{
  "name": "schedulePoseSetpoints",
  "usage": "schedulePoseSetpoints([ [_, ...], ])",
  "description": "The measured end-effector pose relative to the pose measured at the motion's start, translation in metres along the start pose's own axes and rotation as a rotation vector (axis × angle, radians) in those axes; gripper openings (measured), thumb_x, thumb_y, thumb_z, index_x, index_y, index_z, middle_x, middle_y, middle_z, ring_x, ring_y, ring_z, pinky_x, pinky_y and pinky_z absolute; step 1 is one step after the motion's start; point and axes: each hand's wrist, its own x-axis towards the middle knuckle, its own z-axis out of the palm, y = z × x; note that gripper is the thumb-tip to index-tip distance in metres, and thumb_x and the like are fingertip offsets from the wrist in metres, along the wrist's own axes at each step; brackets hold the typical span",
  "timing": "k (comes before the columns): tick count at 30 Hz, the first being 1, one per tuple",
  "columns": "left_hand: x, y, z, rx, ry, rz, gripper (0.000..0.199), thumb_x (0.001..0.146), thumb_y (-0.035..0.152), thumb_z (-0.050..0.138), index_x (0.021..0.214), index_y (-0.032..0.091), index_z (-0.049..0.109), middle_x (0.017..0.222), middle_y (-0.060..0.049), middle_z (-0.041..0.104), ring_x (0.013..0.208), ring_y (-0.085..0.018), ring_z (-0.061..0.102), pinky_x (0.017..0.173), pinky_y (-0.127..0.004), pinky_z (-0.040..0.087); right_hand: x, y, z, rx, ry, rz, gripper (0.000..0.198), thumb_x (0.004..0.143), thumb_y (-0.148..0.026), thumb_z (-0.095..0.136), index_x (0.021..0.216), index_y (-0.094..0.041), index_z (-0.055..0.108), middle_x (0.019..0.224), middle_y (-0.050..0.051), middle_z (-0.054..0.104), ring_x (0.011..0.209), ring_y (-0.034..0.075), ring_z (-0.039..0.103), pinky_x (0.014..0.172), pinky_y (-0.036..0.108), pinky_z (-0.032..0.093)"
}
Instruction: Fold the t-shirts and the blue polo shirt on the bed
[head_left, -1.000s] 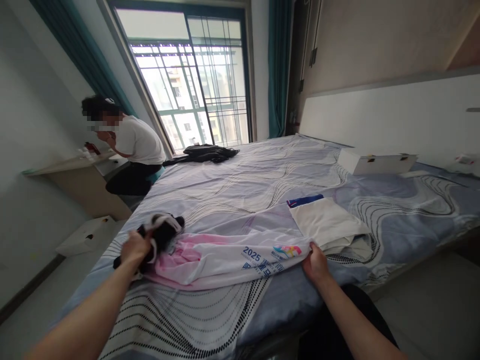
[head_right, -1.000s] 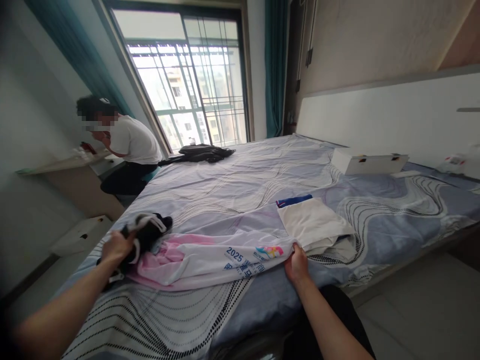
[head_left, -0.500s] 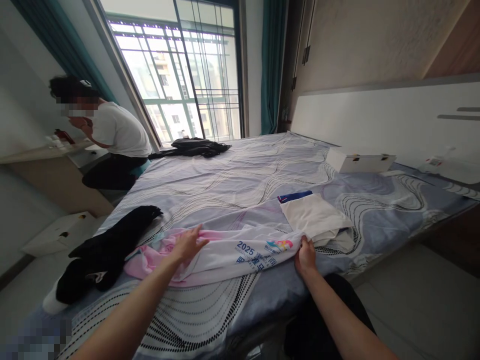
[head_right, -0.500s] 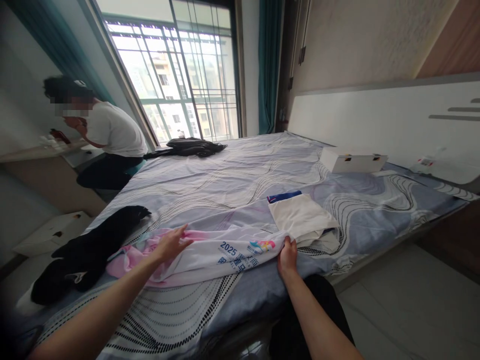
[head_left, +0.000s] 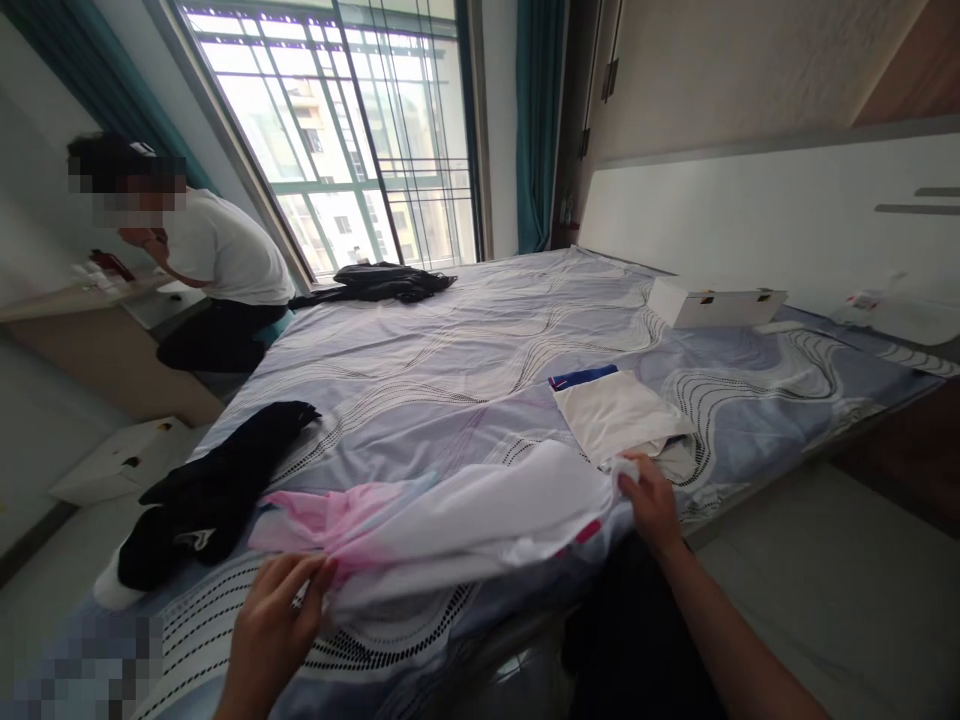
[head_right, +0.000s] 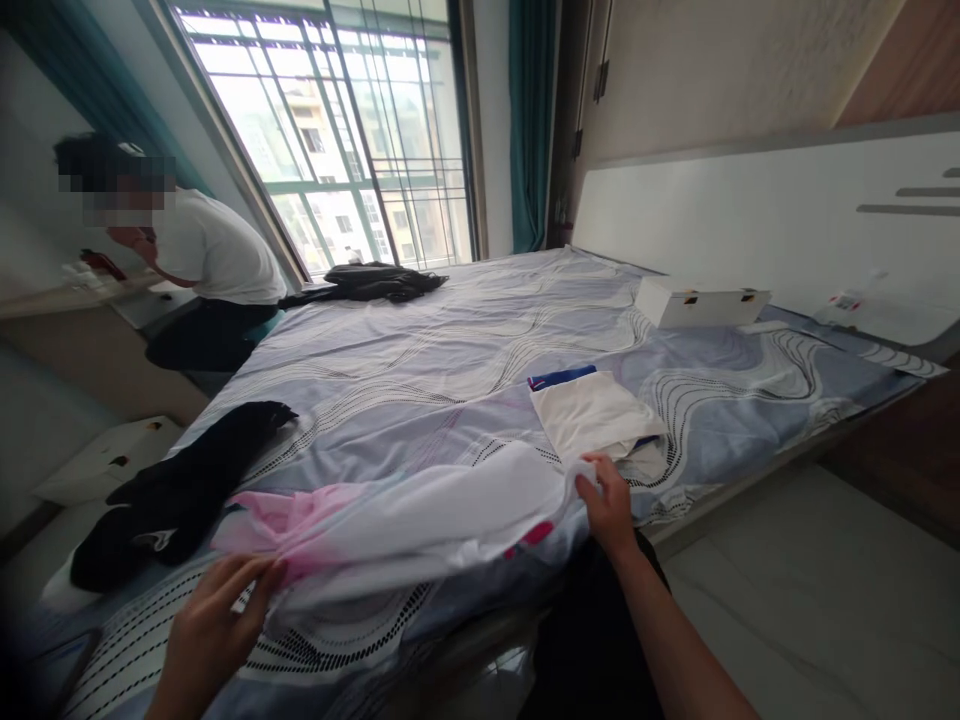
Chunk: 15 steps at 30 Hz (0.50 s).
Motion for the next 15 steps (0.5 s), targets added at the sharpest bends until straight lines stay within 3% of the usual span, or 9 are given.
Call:
schedulePoseSetpoints([
  [3, -0.035, 0.001, 0.006, 0.157, -0.028, -0.038, 0.025, 0.092, 0.04, 0.06, 0.101, 0.022, 0.074, 0.103, -0.01, 0.069, 0.091, -0.026, 0.065, 0.085, -0.041, 0.053, -0.025, 0.006, -0.002, -0.254, -0.364, -0.091, 0.007, 0.072, -0.022, 0.063, 0.078, -0.023, 0.066, 0.11, 0.009, 0.067, 0.11, 0.03, 0.061, 0.1, 0.046, 0.048],
  [6, -0.036, 0.019, 0.022, 0.11, -0.144, 0.004, 0.041, 0.092, 0.039, 0.06, 0.13, 0.022, 0.064, 0.132, -0.014, 0.062, 0.121, -0.031, 0.059, 0.104, -0.048, 0.048, -0.035, 0.003, 0.005, -0.305, -0.508, -0.139, 0.048, 0.063, -0.012, 0.053, 0.107, -0.024, 0.068, 0.128, 0.01, 0.062, 0.128, 0.032, 0.054, 0.111, 0.052, 0.041],
  [9, -0.033, 0.051, 0.049, -0.003, -0.304, 0.145, 0.062, 0.087, 0.048, 0.067, 0.142, 0.024, 0.054, 0.137, -0.013, 0.061, 0.129, -0.032, 0.054, 0.106, -0.047, 0.048, -0.04, -0.005, 0.018, -0.285, -0.613, -0.207, 0.079, 0.064, -0.008, 0.051, 0.14, -0.026, 0.055, 0.142, 0.01, 0.056, 0.136, 0.03, 0.048, 0.116, 0.051, 0.036],
  [11, -0.036, 0.07, 0.07, 0.003, -0.364, 0.198, 0.067, 0.083, 0.052, 0.071, 0.142, 0.024, 0.056, 0.136, -0.013, 0.063, 0.127, -0.034, 0.056, 0.105, -0.053, 0.047, -0.045, -0.006, 0.027, -0.316, -0.697, -0.214, 0.068, 0.07, -0.008, 0.053, 0.135, -0.027, 0.059, 0.137, 0.01, 0.059, 0.13, 0.029, 0.053, 0.112, 0.049, 0.04],
  [13, -0.038, 0.08, 0.086, 0.024, -0.378, 0.19, 0.049, 0.088, 0.039, 0.067, 0.135, 0.027, 0.062, 0.13, -0.011, 0.066, 0.121, -0.032, 0.059, 0.105, -0.056, 0.045, -0.048, -0.002, 0.035, -0.362, -0.748, -0.199, 0.035, 0.08, -0.012, 0.056, 0.11, -0.025, 0.07, 0.117, 0.009, 0.067, 0.115, 0.028, 0.061, 0.103, 0.047, 0.045],
  [15, -0.035, 0.084, 0.092, 0.027, -0.342, 0.145, 0.034, 0.093, 0.023, 0.058, 0.125, 0.027, 0.068, 0.122, -0.009, 0.069, 0.114, -0.028, 0.062, 0.103, -0.054, 0.047, -0.047, 0.003, 0.04, -0.382, -0.734, -0.18, 0.013, 0.087, -0.017, 0.056, 0.088, -0.023, 0.068, 0.097, 0.007, 0.068, 0.099, 0.026, 0.063, 0.093, 0.045, 0.048],
])
